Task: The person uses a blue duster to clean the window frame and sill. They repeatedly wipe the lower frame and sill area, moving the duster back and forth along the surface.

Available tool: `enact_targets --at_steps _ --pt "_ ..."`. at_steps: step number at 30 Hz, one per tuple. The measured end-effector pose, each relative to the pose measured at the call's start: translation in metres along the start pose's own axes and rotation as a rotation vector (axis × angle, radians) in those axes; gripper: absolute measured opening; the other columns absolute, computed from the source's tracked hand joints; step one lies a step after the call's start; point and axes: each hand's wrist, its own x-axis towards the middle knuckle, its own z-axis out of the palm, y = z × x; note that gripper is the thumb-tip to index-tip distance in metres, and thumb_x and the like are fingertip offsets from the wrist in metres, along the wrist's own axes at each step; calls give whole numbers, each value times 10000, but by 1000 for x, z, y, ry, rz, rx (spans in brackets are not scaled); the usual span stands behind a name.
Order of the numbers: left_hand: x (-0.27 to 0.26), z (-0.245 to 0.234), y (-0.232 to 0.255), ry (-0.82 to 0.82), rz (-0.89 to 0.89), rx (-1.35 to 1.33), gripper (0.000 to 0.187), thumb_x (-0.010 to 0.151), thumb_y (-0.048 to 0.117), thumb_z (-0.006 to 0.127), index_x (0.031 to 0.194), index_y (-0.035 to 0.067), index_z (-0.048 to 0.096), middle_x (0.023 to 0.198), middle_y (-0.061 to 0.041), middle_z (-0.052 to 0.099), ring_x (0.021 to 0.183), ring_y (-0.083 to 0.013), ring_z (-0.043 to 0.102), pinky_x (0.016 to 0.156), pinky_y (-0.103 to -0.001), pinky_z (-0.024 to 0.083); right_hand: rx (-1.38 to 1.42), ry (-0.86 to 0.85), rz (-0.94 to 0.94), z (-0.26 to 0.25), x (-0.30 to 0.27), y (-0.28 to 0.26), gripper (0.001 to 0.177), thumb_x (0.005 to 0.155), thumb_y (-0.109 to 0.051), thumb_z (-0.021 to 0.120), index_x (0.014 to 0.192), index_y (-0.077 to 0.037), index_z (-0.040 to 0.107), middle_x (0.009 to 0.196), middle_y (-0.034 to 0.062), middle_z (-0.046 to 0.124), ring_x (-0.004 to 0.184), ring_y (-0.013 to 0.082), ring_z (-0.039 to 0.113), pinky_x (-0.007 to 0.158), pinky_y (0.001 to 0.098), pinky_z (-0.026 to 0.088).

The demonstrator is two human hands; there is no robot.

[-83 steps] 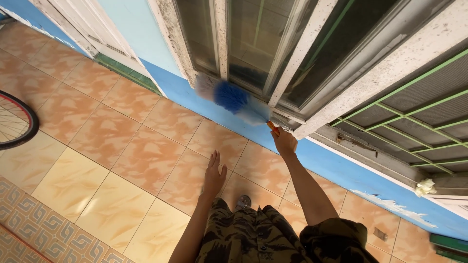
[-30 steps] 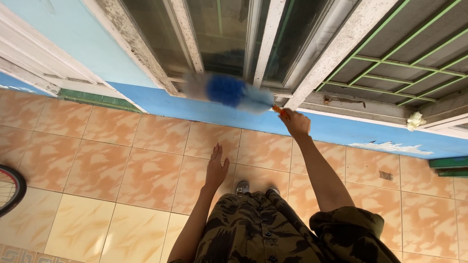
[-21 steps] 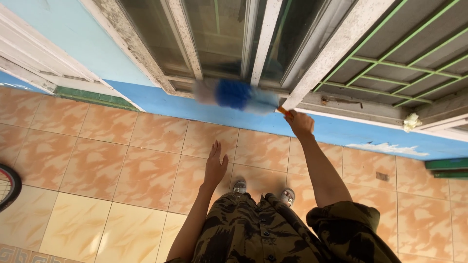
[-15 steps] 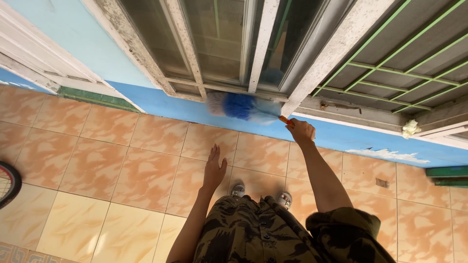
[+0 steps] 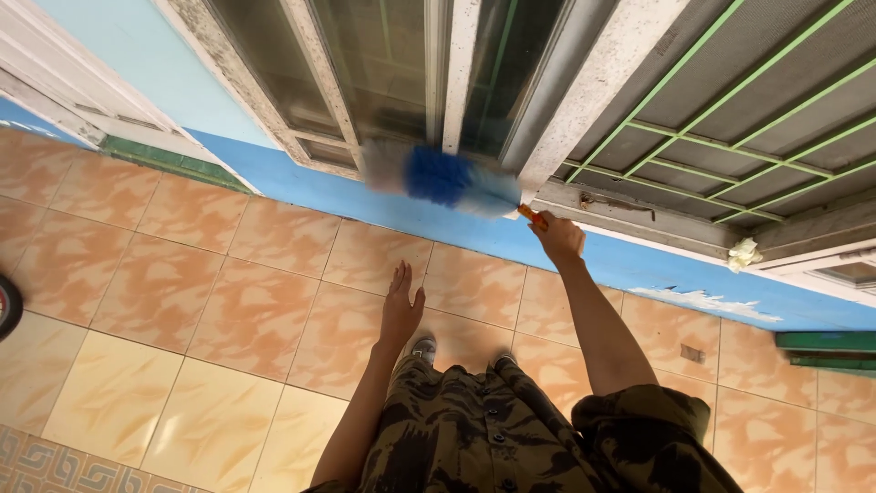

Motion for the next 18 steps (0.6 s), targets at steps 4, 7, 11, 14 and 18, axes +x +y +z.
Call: enact_targets --at_steps 4,7,11,14,18 --pt "2 17 9 18 4 7 619 1012 205 503 1574 10 329 1640 -213 271 1485 -422 279 1178 -575 279 -119 -134 63 22 24 17 337 944 -513 649 1211 -316 705 917 33 764 883 302 765 769 455 603" --pt "-8 24 18 11 -4 4 616 1024 213 491 1583 19 318 1648 -199 259 1493 -406 267 1182 -567 273 -119 -140 14 4 23 7 323 939 -483 666 1201 -301 722 929 44 765 882 315 763 766 463 601" --pt "-7 37 25 15 -18 3 615 1027 220 493 1584 32 313 1654 -183 252 1499 -391 257 1188 -561 269 6 -26 -115 -43 14 -6 327 985 -458 645 1250 -270 683 914 51 750 830 298 759 744 463 606" --pt "-12 48 22 22 -23 0 609 1029 210 501 1580 24 323 1647 -194 261 1493 -399 263 1181 -564 275 116 63 -167 -21 9 18 327 1025 -468 613 1274 -258 640 874 33 725 788 277 750 696 457 607" --pt "-19 52 33 35 -52 -10 612 1008 204 505 1562 4 339 1645 -203 263 1488 -419 272 1183 -583 277 55 -105 -51 -12 2 44 388 1029 -533 518 1313 -275 578 971 71 748 951 342 751 834 504 600"
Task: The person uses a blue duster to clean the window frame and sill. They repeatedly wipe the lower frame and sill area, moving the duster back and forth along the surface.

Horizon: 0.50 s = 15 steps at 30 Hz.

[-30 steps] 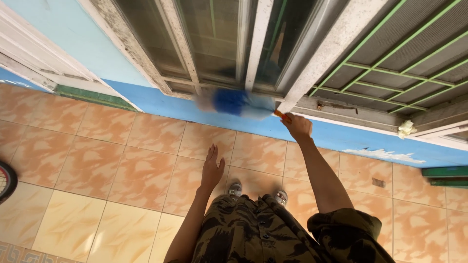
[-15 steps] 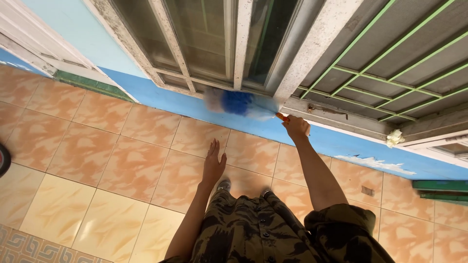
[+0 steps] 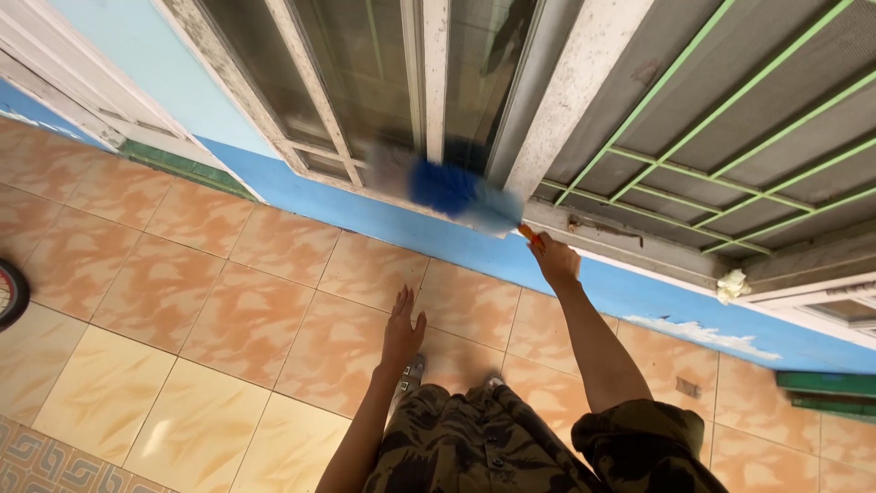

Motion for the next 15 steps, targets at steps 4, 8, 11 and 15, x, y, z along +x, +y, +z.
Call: enact_targets --at_steps 4,8,11,15 --pt "-10 16 -4 -3 -26 13 622 988 201 531 1556 22 351 1640 -186 279 1480 -420 282 1174 -587 296 -121 -171 113 27 -1 26 355 1007 -538 542 1237 -282 629 1027 72 766 1029 308 748 872 456 591" --pt "-14 27 16 22 -27 21 617 975 176 537 1542 -1 372 1624 -210 307 1466 -445 302 1154 -608 311 -216 -181 72 29 11 22 336 979 -515 597 1211 -286 678 972 28 768 963 269 762 818 430 601" --pt "-12 44 18 15 -23 10 620 986 175 528 1563 28 356 1636 -187 296 1475 -424 293 1161 -591 303 -144 -46 -60 3 4 21 315 998 -495 577 1228 -290 642 923 18 758 884 261 762 792 453 610" --pt "-12 57 28 19 -30 18 622 980 174 537 1556 22 358 1632 -197 296 1469 -435 298 1163 -594 307 -109 118 -92 4 3 50 333 1010 -541 566 1247 -311 604 879 -22 728 809 206 760 744 434 626"
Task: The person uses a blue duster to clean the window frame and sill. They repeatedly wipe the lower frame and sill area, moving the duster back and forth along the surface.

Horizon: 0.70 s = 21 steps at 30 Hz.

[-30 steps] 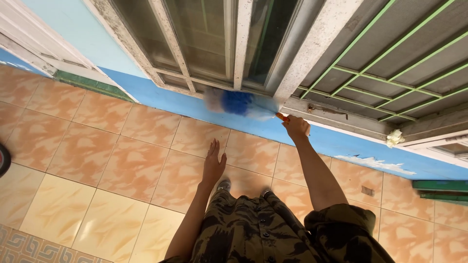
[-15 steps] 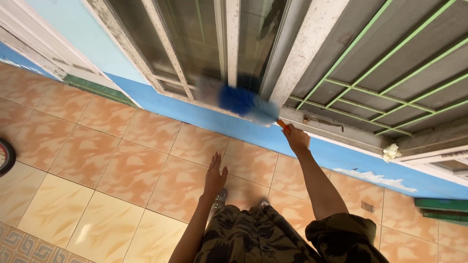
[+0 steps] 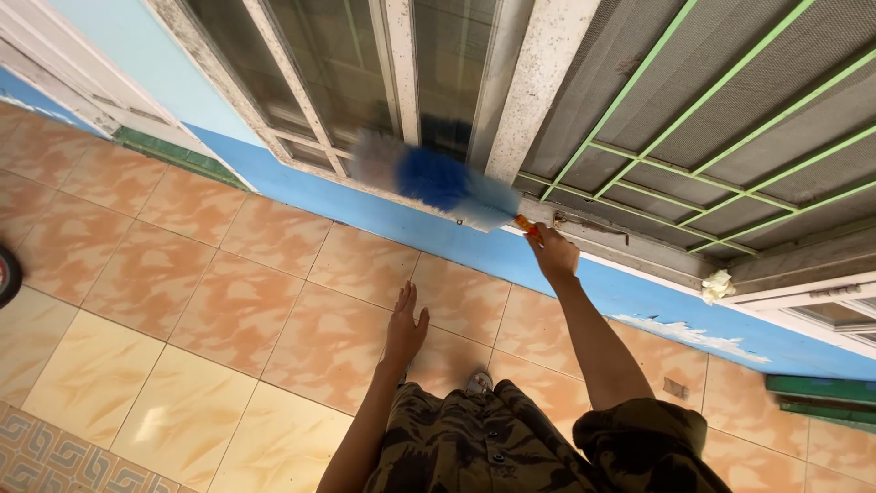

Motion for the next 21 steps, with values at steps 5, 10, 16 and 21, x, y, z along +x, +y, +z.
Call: enact_targets --at_steps 5,10,16,21 --pt "-4 14 14 0 -6 19 617 991 199 526 1559 29 357 1632 -193 301 1472 -416 307 1171 -571 307 -67 -31 42 24 -10 43 326 1014 -547 537 1214 -299 606 845 -41 745 803 203 767 752 425 628" --pt "-5 36 14 5 -7 2 614 1001 195 510 1565 19 345 1634 -203 293 1482 -416 288 1175 -564 299 -137 -234 112 54 -4 56 313 975 -490 600 1200 -285 670 918 18 772 888 250 771 780 424 609" --pt "-7 52 33 5 -4 9 620 998 196 509 1567 18 337 1634 -206 290 1478 -418 296 1167 -569 309 -97 -256 37 30 -7 46 343 995 -479 582 1239 -247 645 970 47 767 936 274 768 818 444 604" --pt "-8 69 32 32 26 0 607 1006 192 505 1568 28 348 1625 -206 308 1464 -432 313 1142 -596 329 -80 -312 69 39 -7 57 372 1035 -448 531 1284 -192 635 1007 119 765 973 317 756 831 468 591"
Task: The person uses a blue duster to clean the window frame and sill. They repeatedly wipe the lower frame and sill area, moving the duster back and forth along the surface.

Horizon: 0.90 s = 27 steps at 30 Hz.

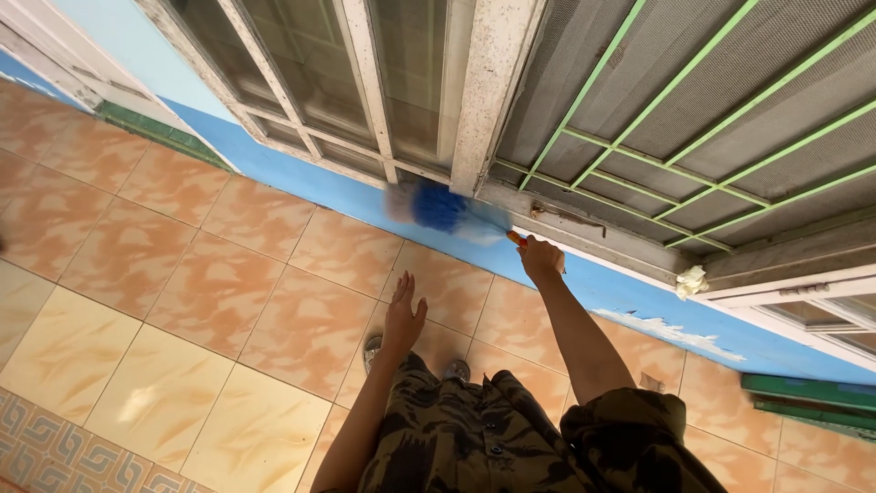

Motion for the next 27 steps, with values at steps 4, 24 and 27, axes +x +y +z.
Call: enact_targets --at_steps 4,24,27 --pt "0 2 3 25 4 18 612 982 179 530 1549 13 371 1611 -222 329 1451 -451 333 1126 -621 343 -126 -40 28 11 24 2 368 1010 -431 546 1258 -185 664 984 91 762 945 304 754 799 455 584" --pt "24 -41 7 55 29 -30 607 1014 192 510 1561 -6 338 1634 -223 278 1481 -424 281 1186 -561 281 478 929 -160 -213 -3 -71 294 1058 -432 608 1100 -143 578 775 175 708 728 441 730 680 565 562" --pt "19 -59 11 51 46 -29 599 1014 190 521 1556 -4 351 1627 -223 294 1475 -427 294 1178 -564 297 288 831 -136 -140 -5 -62 225 1052 -392 597 1070 -168 596 714 104 704 666 347 746 630 481 590"
